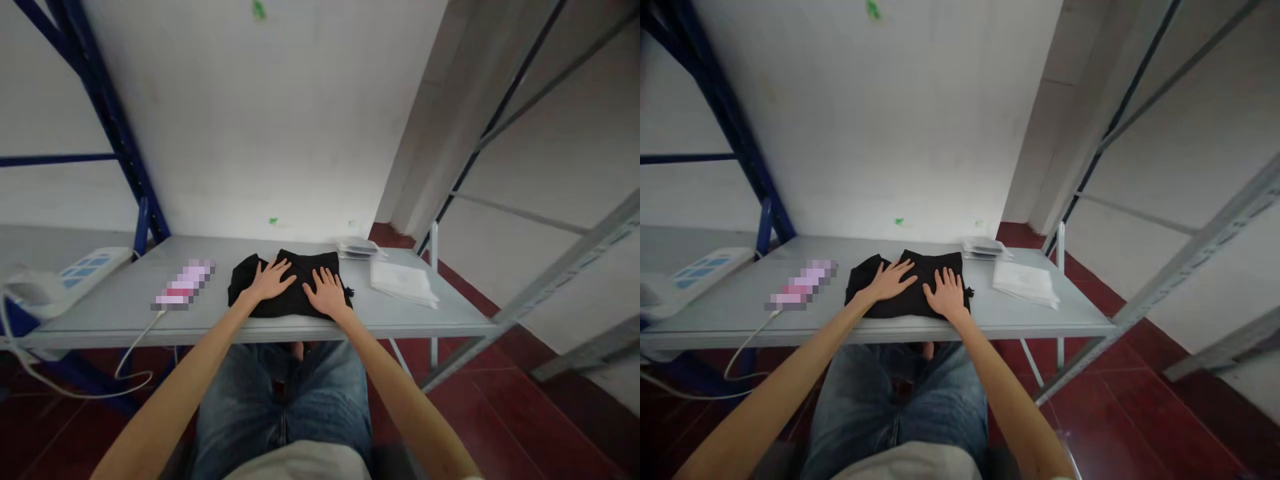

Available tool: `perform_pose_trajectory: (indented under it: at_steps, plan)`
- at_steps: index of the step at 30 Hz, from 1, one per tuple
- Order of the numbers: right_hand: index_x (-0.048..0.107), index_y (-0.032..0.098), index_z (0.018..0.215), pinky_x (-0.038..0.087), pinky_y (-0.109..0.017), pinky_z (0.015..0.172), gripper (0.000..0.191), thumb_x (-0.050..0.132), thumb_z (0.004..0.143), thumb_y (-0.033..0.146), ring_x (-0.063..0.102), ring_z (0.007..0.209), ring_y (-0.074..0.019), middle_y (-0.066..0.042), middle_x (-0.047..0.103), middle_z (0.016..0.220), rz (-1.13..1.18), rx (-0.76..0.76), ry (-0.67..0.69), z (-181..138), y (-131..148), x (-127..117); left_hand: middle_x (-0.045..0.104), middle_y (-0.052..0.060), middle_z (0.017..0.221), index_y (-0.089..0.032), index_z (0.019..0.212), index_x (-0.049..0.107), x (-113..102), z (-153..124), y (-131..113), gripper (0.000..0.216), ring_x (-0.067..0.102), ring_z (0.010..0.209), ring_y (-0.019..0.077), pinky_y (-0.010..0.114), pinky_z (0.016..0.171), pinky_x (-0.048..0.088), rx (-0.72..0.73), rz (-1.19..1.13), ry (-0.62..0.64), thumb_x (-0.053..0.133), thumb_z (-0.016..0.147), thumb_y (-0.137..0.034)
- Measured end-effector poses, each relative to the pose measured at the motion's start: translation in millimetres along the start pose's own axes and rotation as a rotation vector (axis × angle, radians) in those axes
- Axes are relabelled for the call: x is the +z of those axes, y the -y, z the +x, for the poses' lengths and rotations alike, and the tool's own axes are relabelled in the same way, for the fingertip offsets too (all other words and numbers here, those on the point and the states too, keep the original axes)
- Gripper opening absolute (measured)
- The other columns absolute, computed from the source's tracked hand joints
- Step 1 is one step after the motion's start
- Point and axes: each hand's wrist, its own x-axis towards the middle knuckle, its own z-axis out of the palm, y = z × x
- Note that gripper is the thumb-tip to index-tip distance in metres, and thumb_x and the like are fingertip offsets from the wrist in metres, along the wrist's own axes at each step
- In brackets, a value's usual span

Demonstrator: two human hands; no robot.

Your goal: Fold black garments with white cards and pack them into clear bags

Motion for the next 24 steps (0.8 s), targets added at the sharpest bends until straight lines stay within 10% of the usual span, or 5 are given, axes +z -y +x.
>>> perform_pose_trajectory:
  at_steps: [11, 16, 24]
  plan:
    - [0.04, 0.011, 0.161, 0.026, -0.048, 0.127, 0.075, 0.045, 0.104, 0.058, 0.03, 0.157, -0.0323, -0.02, 0.033, 0.169, 0.136, 0.014, -0.168, 8, -8, -9, 0.026, 0.012, 0.173, -0.028, 0.16, 0.043, -2, -1, -1, 0.068, 0.033, 0.155, 0.0404, 0.075, 0.122, 0.013, 0.003, 0.064, -0.002, 0.036, 0.103, -0.064]
    - [0.038, 0.012, 0.161, 0.035, -0.046, 0.124, 0.064, 0.047, 0.1, 0.028, 0.036, 0.154, -0.0303, -0.019, 0.04, 0.166, 0.087, 0.109, -0.338, 48, -78, -50, 0.035, 0.013, 0.169, -0.026, 0.157, 0.048, -6, -4, -11, 0.065, 0.031, 0.156, 0.0399, 0.07, 0.125, 0.013, 0.037, 0.119, -0.147, 0.039, 0.103, -0.061]
    - [0.036, 0.013, 0.163, 0.028, -0.053, 0.124, 0.078, 0.066, 0.091, 0.025, 0.033, 0.154, -0.0367, -0.022, 0.034, 0.168, -0.178, 0.182, -0.032, 98, -181, -91, 0.042, 0.012, 0.166, -0.022, 0.155, 0.052, 0, -21, -77, 0.066, 0.031, 0.158, 0.0338, 0.059, 0.13, 0.019, 0.145, 0.05, -0.23, 0.035, 0.104, -0.062]
